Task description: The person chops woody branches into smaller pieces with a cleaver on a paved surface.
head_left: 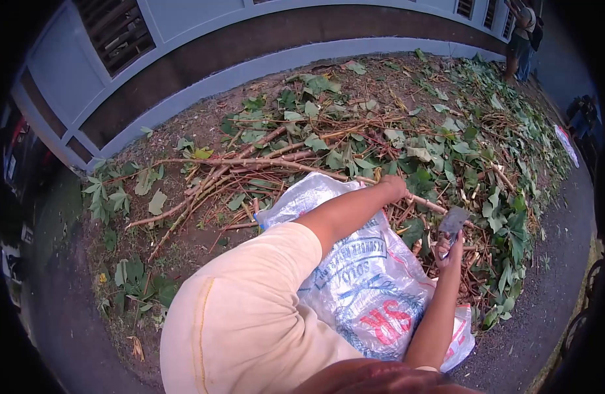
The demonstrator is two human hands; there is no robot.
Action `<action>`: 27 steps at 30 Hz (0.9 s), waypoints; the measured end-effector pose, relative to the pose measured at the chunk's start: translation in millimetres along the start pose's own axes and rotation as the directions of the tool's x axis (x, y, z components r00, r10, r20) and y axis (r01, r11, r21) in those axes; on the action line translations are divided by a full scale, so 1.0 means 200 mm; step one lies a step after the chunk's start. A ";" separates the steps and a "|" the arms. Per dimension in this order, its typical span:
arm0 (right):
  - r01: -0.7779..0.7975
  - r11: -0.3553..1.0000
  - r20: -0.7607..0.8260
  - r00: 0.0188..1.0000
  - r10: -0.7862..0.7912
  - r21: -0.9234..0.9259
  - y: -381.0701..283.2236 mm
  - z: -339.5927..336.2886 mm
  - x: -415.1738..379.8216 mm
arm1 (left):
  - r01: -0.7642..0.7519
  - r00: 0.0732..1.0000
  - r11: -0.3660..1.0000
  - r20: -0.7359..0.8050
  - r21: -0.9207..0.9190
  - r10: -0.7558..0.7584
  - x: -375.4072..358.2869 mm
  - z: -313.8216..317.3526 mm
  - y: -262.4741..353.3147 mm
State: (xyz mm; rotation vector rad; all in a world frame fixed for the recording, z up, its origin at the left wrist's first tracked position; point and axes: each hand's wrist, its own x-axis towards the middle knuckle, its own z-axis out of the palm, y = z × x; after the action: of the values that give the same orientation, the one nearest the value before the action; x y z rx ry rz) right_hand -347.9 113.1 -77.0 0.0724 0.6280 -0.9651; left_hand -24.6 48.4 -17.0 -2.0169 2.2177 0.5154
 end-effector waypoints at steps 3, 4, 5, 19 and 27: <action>0.397 0.751 -0.149 0.827 -0.542 -0.528 0.12 0.27 -0.17 | -0.126 0.991 0.985 0.050 0.118 0.121 0.07 0.08 -0.05; 0.481 0.652 -0.151 0.725 -0.671 -0.587 0.16 0.43 -0.28 | -0.112 0.993 0.990 0.047 0.086 0.108 -0.03 -0.02 0.00; 0.608 0.516 -0.073 0.602 -0.795 -0.604 0.16 0.52 -0.34 | -0.137 0.990 0.985 0.027 0.103 0.135 0.03 0.03 -0.02; 0.228 0.842 -0.226 0.899 -0.375 -0.488 0.14 0.23 -0.09 | -0.071 0.997 0.989 -0.007 0.127 0.073 0.08 0.03 -0.04; 0.928 0.132 0.169 0.201 -0.965 -0.349 0.06 0.46 -0.30 | -0.070 0.997 0.985 0.055 0.159 0.062 0.10 0.05 -0.05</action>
State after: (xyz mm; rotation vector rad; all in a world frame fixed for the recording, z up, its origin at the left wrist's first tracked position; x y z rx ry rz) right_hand -320.2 133.7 27.7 -0.7834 0.9721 -2.1200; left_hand -17.9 32.2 -35.0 -1.8371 2.2253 0.3751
